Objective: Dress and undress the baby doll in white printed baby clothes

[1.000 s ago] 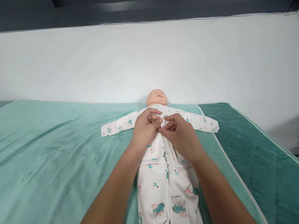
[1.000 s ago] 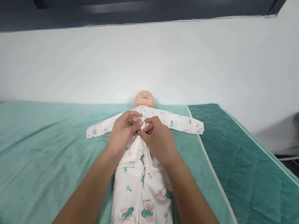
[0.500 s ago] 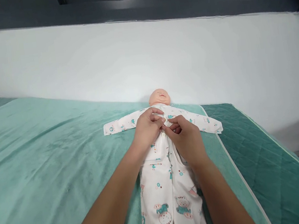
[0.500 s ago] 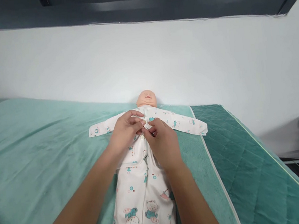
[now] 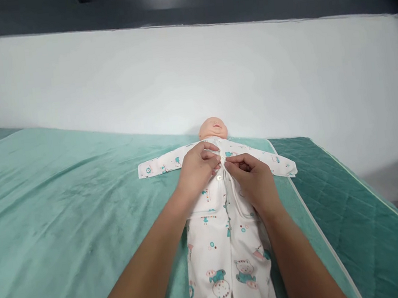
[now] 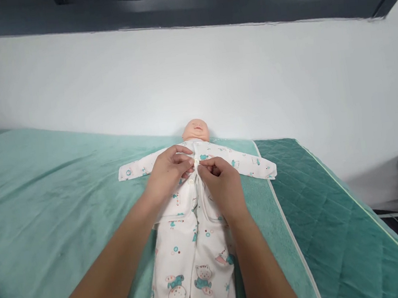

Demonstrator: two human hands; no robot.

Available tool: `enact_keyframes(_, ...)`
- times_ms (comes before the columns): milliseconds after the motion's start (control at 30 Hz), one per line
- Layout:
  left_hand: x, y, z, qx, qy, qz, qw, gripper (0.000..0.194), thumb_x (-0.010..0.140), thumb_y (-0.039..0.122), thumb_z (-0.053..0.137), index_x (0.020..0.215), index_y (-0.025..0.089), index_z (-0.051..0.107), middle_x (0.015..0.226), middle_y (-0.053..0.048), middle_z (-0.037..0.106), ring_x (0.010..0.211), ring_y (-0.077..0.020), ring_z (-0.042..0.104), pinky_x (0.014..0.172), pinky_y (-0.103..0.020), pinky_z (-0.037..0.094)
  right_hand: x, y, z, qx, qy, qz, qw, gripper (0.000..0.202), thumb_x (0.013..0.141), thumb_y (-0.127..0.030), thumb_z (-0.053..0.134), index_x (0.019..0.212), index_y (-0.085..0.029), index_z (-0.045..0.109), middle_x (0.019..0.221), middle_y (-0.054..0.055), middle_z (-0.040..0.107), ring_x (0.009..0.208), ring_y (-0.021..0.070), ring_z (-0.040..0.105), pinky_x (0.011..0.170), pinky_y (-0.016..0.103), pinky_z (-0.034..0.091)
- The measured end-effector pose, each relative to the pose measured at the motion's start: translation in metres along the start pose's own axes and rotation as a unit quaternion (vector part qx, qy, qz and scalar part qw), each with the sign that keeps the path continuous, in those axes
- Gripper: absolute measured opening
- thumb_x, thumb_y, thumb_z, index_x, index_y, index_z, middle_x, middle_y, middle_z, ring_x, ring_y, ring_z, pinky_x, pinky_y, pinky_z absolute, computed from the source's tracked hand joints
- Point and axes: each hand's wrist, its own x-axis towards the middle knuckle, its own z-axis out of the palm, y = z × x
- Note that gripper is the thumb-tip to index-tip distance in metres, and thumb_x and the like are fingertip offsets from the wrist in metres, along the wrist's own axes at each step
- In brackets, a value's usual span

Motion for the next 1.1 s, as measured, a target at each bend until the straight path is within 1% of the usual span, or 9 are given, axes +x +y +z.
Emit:
enact_keyframes(67,0.001,-0.002,0.0,0.015,-0.005,0.008,1.0,0.016,0.077,0.018,0.062,0.092,0.021,0.059,0.07,0.002,0.06,0.062,-0.0101,0.057,0.055,-0.021,0.044,0.0,0.001,0.001,-0.015,0.008,-0.022,1.0,0.016,0.081,-0.034,0.066,0.087,-0.021,0.072,0.067,-0.003,0.058,0.061,0.0114,0.045,0.061,0.025,0.039)
enact_keyframes(167,0.002,-0.005,-0.001,0.03,-0.016,0.013,0.999,0.017,0.077,0.017,0.06,0.093,0.022,0.058,0.069,0.002,0.059,0.06,-0.0099,0.056,0.054,-0.022,0.044,-0.001,0.002,0.001,-0.071,0.017,-0.089,0.993,0.012,0.084,-0.03,0.062,0.082,-0.022,0.07,0.066,-0.004,0.054,0.062,0.0121,0.045,0.063,0.026,0.038)
enact_keyframes(300,0.003,-0.008,-0.002,0.061,-0.017,0.028,0.998,0.016,0.078,0.018,0.057,0.094,0.022,0.059,0.07,0.002,0.059,0.059,-0.0093,0.056,0.054,-0.021,0.043,0.0,0.0,-0.001,-0.136,0.002,-0.18,0.974,0.016,0.088,-0.023,0.056,0.077,-0.022,0.067,0.071,-0.002,0.052,0.064,0.0124,0.047,0.064,0.027,0.037)
enact_keyframes(433,0.004,-0.009,-0.002,0.101,-0.007,0.054,0.993,0.014,0.08,0.02,0.057,0.093,0.023,0.06,0.068,0.003,0.06,0.059,-0.01,0.056,0.056,-0.022,0.043,0.0,-0.002,-0.004,-0.177,-0.014,-0.226,0.958,0.019,0.089,-0.019,0.053,0.073,-0.021,0.062,0.074,-0.001,0.053,0.067,0.0127,0.049,0.065,0.027,0.037)
enact_keyframes(600,0.003,-0.008,-0.001,0.142,-0.002,0.071,0.987,0.018,0.08,0.018,0.055,0.095,0.024,0.061,0.068,0.003,0.061,0.058,-0.0109,0.057,0.057,-0.022,0.042,-0.001,-0.002,-0.005,-0.182,-0.02,-0.236,0.954,0.019,0.091,-0.021,0.052,0.075,-0.021,0.063,0.076,0.0,0.056,0.069,0.0137,0.052,0.066,0.028,0.038)
enact_keyframes(733,0.002,-0.01,0.001,0.146,0.012,0.083,0.986,0.019,0.08,0.017,0.054,0.096,0.024,0.061,0.068,0.003,0.061,0.059,-0.0112,0.056,0.058,-0.023,0.042,-0.001,0.001,-0.003,-0.168,-0.004,-0.233,0.958,0.018,0.09,-0.02,0.053,0.076,-0.022,0.065,0.074,-0.001,0.055,0.067,0.0134,0.051,0.065,0.028,0.038)
enact_keyframes(867,0.003,-0.015,0.003,0.134,0.023,0.086,0.987,0.017,0.081,0.019,0.055,0.095,0.024,0.061,0.068,0.003,0.06,0.059,-0.0109,0.055,0.058,-0.022,0.041,-0.001,0.002,-0.002,-0.144,0.019,-0.227,0.963,0.017,0.089,-0.021,0.055,0.078,-0.022,0.068,0.07,-0.002,0.053,0.064,0.0126,0.048,0.064,0.028,0.039)
enact_keyframes(1100,0.005,-0.015,0.003,0.095,0.012,0.071,0.993,0.014,0.081,0.019,0.057,0.093,0.023,0.062,0.068,0.003,0.058,0.058,-0.0096,0.053,0.056,-0.021,0.04,-0.003,0.003,-0.001,-0.116,0.035,-0.217,0.969,0.018,0.089,-0.024,0.055,0.08,-0.022,0.071,0.07,-0.001,0.056,0.063,0.0133,0.049,0.064,0.029,0.041)
